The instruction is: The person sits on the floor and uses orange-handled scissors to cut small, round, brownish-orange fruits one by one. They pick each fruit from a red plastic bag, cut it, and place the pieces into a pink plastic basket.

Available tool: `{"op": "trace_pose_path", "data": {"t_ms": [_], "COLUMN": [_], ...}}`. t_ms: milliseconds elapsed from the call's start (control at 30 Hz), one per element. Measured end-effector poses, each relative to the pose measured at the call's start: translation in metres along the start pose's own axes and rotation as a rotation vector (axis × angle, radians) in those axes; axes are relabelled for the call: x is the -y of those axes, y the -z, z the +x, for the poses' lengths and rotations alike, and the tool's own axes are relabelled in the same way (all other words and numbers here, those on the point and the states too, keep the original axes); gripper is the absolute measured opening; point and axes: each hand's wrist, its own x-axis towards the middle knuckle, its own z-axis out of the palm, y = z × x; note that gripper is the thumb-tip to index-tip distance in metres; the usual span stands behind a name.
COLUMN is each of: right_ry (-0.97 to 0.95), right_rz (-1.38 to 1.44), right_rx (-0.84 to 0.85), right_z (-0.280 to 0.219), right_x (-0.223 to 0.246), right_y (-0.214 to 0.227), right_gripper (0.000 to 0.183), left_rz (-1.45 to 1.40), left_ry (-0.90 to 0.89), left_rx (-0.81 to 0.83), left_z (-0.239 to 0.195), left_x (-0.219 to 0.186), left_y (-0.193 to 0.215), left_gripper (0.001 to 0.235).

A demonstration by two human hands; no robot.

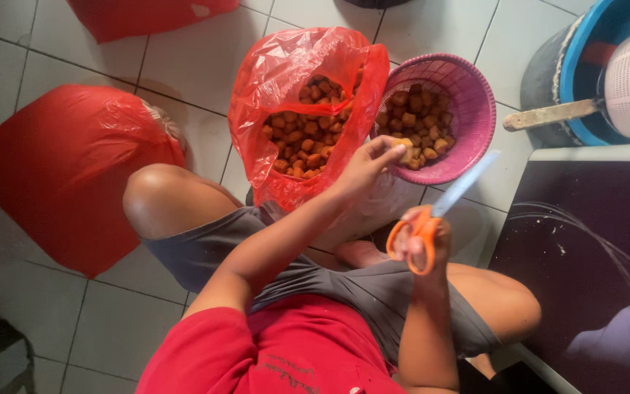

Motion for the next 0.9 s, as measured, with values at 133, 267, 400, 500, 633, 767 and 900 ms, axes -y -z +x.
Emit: {"op": "trace_pose_path", "data": {"t_ms": [133,267,400,500,633,767,900], "right_ry": [0.059,-0.009,0.026,0.003,-0.09,-0.124,-0.2], "right_rz": [0.062,0.257,0.15,0.06,0.124,0.055,-0.066], "right_rx": [0.076,0.116,0.007,-0.004,0.017,0.066,0.09], "right_z": [-0.01,-0.007,-0.023,-0.024,-0.011,-0.003,0.004], "right_x": [0.023,0.028,0.021,0.016,0.005,0.0,0.0], "right_y": [0.004,0.008,0.01,0.01,0.003,-0.011,-0.027], "right_gripper": [0.051,0.046,0.049,0.058,0.061,0.063,0.07], "left_rz": [-0.008,0.613,0.675,-0.052,1.242,1.454,1.439], "left_ry": [0.096,-0.6,-0.408,-0.543,0.0,-0.039,-0.02], "left_rx": [-0.101,-0.258,-0.329,-0.68,-0.846,-0.728,-0.707], "left_z": [0.058,0.088,0.066,0.053,0.001,0.001,0.018], "left_x": [0.026,0.043,0.053,0.061,0.089,0.126,0.118], "left_y": [-0.011,-0.054,0.0,0.083,0.19,0.214,0.209], "left_gripper": [0.041,0.058,0.031,0.014,0.038,0.053,0.035]}}
